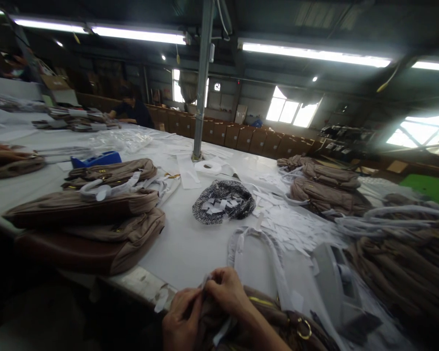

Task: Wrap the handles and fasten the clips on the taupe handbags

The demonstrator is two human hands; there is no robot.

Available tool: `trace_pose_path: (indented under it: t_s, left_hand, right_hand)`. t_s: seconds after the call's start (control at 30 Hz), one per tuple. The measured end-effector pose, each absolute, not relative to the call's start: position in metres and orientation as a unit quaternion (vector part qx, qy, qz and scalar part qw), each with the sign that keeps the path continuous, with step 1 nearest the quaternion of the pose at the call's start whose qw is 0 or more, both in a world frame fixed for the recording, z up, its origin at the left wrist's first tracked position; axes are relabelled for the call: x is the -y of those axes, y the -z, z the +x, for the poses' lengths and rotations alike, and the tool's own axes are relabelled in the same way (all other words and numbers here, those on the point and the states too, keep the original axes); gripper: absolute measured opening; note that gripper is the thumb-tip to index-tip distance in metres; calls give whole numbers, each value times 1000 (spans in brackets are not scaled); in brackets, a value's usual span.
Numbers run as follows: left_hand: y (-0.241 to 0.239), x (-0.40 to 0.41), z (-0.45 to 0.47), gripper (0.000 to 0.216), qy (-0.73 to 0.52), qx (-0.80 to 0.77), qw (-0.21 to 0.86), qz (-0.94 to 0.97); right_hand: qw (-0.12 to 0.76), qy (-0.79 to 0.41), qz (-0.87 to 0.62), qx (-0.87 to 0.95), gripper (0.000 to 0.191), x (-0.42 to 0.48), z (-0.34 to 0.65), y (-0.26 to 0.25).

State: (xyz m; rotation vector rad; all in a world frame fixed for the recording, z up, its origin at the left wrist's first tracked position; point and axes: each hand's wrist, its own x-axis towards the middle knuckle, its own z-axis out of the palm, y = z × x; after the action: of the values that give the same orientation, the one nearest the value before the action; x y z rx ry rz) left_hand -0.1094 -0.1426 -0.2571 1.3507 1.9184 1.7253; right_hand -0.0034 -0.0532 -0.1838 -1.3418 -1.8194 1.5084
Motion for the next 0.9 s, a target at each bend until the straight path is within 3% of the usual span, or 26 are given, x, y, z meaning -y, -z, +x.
trace_pose_path:
  t_s: [0.17,0.37,0.47,0.63,0.9]
  left_hand:
    - [260,142,-118,28,-489,-564,-95,659]
    - [264,141,-121,35,-435,-567,-114,690]
    - [263,143,-119,34,-458,-580,-44,673]
    - [246,141,-117,25,-487,-682,204,506]
    - [224,134,-124,28,-448,-654,316,521]
  right_hand:
    - [174,-589,-514,599,14,50,-5,187]
    - [195,-576,-499,617,14,50,-4,188]
    - [231,-555,-496,626,12,53,-4,191]
    - [240,-600,-453,614,21,55,-1,192]
    - [269,-637,-409,596,27,53,8,193]
